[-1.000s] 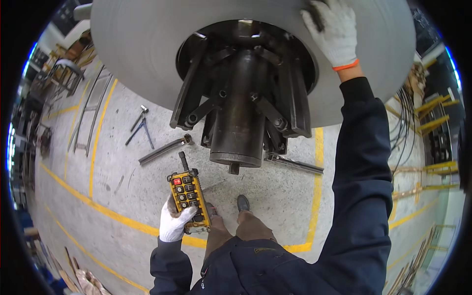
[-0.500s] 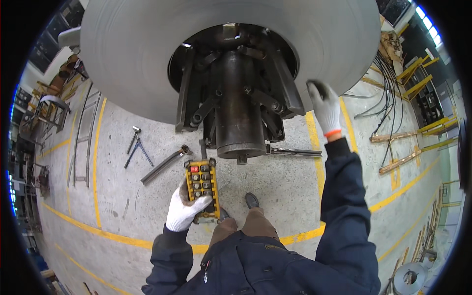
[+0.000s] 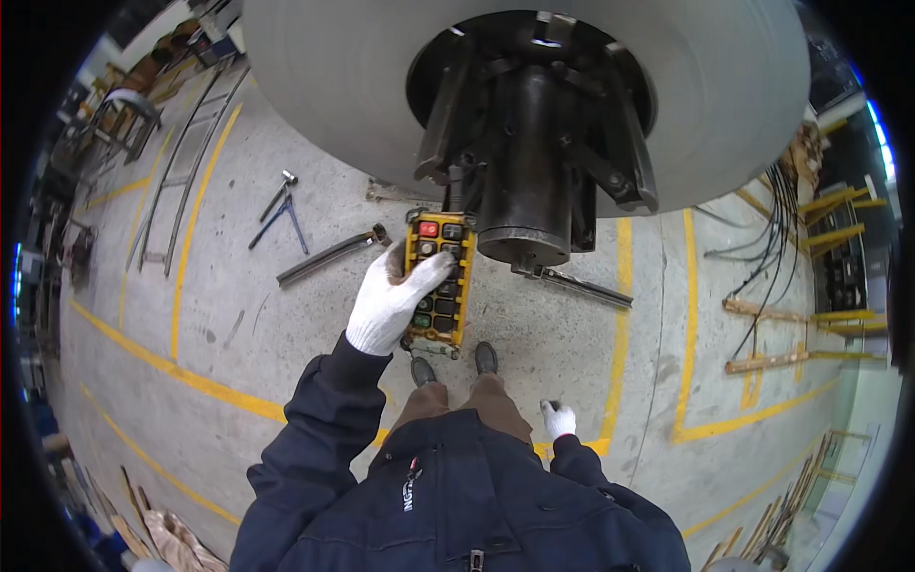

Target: The recorder uses an overhead crane to position a large metal coil onto a spindle, then secures it using manual tools and brackets.

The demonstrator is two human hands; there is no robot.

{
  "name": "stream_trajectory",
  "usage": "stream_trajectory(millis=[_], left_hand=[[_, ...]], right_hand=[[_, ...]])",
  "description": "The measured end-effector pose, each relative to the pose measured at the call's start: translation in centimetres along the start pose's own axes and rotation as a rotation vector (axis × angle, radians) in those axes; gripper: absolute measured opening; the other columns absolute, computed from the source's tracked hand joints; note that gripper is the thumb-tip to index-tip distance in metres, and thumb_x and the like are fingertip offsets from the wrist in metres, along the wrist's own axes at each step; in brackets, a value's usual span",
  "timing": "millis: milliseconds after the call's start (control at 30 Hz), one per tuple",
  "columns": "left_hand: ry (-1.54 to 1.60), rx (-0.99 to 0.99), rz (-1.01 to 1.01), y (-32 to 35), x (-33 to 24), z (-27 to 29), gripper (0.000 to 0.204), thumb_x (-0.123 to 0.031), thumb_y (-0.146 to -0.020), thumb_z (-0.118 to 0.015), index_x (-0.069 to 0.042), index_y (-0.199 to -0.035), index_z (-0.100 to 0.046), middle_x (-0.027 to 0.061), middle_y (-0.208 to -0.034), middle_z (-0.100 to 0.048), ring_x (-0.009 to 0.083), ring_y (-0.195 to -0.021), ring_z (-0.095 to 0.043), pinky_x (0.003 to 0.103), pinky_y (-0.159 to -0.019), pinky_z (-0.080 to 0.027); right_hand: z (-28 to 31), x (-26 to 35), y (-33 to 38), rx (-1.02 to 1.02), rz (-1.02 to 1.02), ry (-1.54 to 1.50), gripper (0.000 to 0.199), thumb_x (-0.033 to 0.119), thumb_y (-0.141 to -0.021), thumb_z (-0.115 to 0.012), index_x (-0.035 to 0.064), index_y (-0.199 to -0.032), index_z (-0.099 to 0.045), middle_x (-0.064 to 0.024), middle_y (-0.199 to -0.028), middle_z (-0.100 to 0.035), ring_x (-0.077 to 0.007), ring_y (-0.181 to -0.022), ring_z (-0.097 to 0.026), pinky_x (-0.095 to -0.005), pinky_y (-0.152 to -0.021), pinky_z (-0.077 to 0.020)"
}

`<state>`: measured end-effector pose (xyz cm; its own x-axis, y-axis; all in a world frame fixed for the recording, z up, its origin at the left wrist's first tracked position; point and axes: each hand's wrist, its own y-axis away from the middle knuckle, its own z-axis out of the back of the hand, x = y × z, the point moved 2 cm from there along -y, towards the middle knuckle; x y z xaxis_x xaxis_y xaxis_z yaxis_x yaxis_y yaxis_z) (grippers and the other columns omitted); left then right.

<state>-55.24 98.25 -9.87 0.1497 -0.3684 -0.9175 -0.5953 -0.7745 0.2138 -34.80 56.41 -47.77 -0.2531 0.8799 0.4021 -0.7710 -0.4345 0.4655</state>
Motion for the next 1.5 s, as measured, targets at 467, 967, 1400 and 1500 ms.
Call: stream_trajectory(millis=[467, 967, 1400, 1500], left_hand=[[-0.097, -0.118, 0.036, -0.3, 2.8, -2.9, 0.025, -0.018, -0.101, -0.064, 0.0, -0.12, -0.064, 0.0052, -0.097, -0.071, 0.0113, -0.077, -0.069, 0.027, -0.07, -0.058], [-0.148, -0.207, 0.005, -1.7, 4.9, -7.7, 0.03, -0.022, -0.104, -0.063, 0.001, -0.123, -0.062, 0.0066, -0.102, -0.071, 0.012, -0.082, -0.069, 0.028, -0.073, -0.058], [-0.327, 0.022, 0.387, -3.1, 19.9, -9.0, 0.038, -0.028, -0.102, -0.068, 0.003, -0.124, -0.063, 0.0059, -0.106, -0.071, 0.0096, -0.089, -0.063, 0.027, -0.08, -0.054], [-0.294, -0.023, 0.409, -5.4, 29.5, -6.9, 0.04, -0.031, -0.102, -0.067, 0.005, -0.12, -0.064, 0.0077, -0.106, -0.071, 0.0111, -0.09, -0.064, 0.028, -0.079, -0.053]], right_hand=[[1.6, 3.1, -6.0, -0.024, 0.001, -0.195, 0.039, 0.04, -0.093, -0.066, 0.0042, -0.105, -0.077, -0.0215, -0.1, -0.075, -0.0374, -0.1, -0.072, -0.0448, -0.088, -0.055], [4.6, -2.1, -12.0, 0.056, -0.087, -0.157, 0.042, 0.043, -0.091, -0.065, 0.0054, -0.106, -0.077, -0.0213, -0.103, -0.075, -0.0377, -0.103, -0.071, -0.0455, -0.092, -0.0546], [5.5, 12.0, -6.9, 0.973, 0.526, -0.843, 0.065, 0.051, -0.102, -0.063, 0.0036, -0.145, -0.056, -0.0125, -0.126, -0.071, -0.0245, -0.113, -0.066, -0.0351, -0.098, -0.0516], [4.8, 14.1, -3.9, 1.067, 0.436, -0.968, 0.058, 0.047, -0.103, -0.063, 0.0032, -0.141, -0.058, -0.0112, -0.128, -0.068, -0.0149, -0.112, -0.064, -0.0313, -0.093, -0.0527]])
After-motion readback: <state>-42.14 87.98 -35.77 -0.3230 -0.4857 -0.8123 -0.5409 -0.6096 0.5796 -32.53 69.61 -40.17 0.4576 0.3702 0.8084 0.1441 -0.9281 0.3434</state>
